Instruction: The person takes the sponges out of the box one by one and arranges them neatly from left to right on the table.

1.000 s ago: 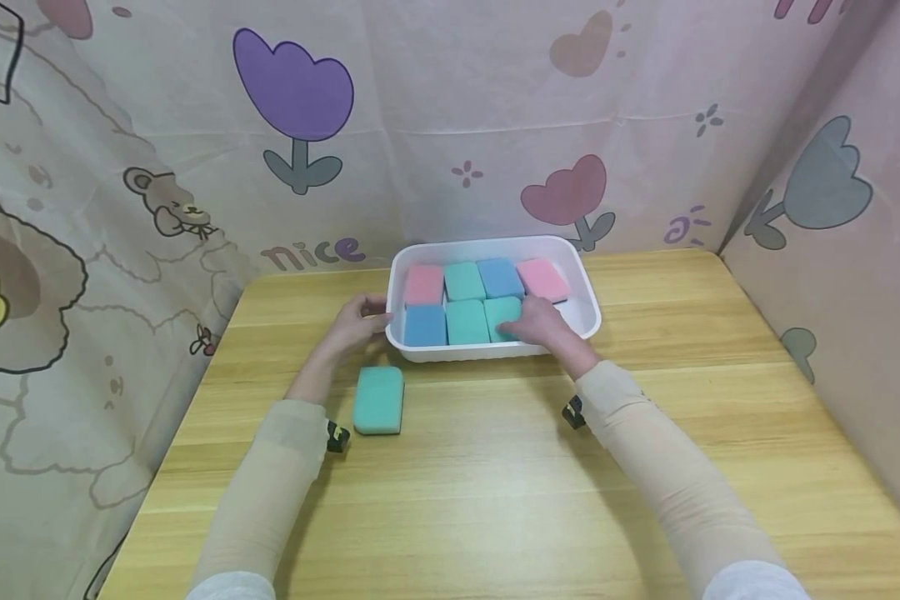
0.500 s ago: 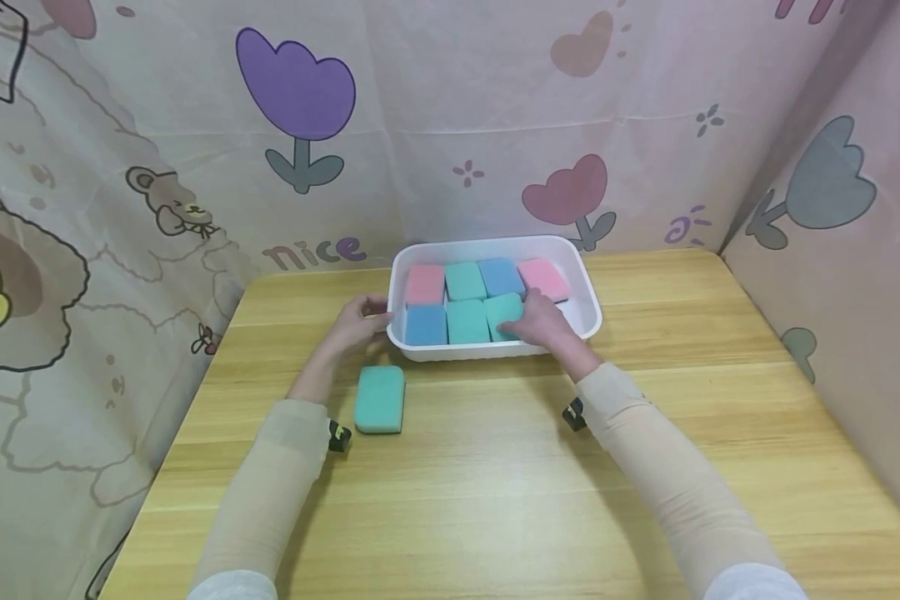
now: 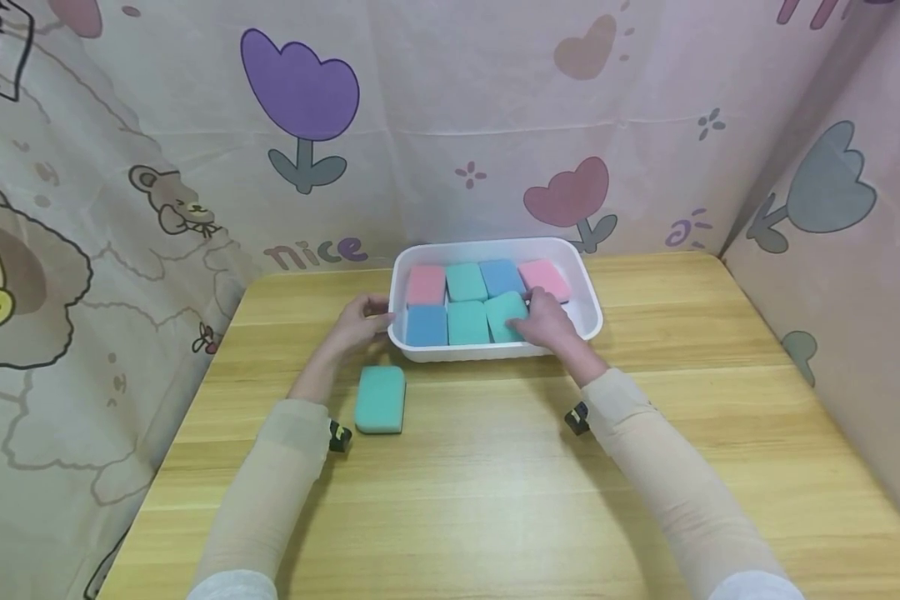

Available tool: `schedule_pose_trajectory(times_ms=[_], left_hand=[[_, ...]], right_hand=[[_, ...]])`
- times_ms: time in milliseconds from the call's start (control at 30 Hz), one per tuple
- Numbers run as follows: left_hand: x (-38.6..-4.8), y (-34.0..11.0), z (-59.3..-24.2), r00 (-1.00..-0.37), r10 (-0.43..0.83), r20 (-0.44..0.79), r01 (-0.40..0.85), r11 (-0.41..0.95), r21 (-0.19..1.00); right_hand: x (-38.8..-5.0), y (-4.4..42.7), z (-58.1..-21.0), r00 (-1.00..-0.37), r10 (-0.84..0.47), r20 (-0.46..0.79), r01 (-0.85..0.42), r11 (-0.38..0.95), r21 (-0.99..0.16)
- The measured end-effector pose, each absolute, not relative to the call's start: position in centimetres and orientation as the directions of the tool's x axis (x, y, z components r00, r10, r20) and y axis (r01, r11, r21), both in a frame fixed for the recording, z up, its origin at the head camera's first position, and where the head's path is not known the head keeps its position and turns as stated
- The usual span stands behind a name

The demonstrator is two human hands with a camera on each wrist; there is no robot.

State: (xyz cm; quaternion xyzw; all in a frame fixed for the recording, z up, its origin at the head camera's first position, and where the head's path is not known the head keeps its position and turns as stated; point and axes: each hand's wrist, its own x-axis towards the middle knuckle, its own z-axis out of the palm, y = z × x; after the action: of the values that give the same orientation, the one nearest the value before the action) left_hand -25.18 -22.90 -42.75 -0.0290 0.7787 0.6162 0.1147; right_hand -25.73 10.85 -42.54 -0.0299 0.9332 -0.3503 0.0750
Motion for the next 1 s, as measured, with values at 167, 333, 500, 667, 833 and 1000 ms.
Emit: schedule_pose_trajectory(times_ms=[167, 333, 500, 667, 833, 1000], left_hand=[[-25.2, -22.9, -42.9, -0.97, 0.1, -0.221, -0.193, 0.23, 0.954], [-25.2, -22.9, -42.9, -0.971, 0.098, -0.219, -0.192, 0.229, 0.954], [-25.2, -22.9, -42.9, -0.971, 0.097, -0.217, -0.19, 0.231, 0.954], [-25.2, -22.9, -42.9, -0.973, 0.098, -0.211, -0.184, 0.23, 0.956], [-25.2, -23.0, -42.9, -0.972, 0.102, -0.213, -0.185, 0.231, 0.955], [-25.1, -22.9, -42.7, -0.971, 0.101, -0.216, -0.187, 0.238, 0.953]], right_hand=[[-25.7, 10.9, -42.6, -0.99, -0.104, -0.091, -0.012, 0.722, -0.692], [-25.6, 11.0, -42.5, -0.994, -0.099, -0.055, -0.03, 0.705, -0.709], [-25.5, 11.0, -42.2, -0.996, -0.087, -0.023, -0.042, 0.683, -0.73], [-25.2, 10.9, -41.7, -0.998, -0.068, 0.016, -0.056, 0.642, -0.765], [-25.0, 10.8, -41.5, -0.997, -0.048, 0.06, -0.076, 0.575, -0.814], [-24.8, 10.6, -41.2, -0.995, -0.023, 0.1, -0.097, 0.534, -0.84]])
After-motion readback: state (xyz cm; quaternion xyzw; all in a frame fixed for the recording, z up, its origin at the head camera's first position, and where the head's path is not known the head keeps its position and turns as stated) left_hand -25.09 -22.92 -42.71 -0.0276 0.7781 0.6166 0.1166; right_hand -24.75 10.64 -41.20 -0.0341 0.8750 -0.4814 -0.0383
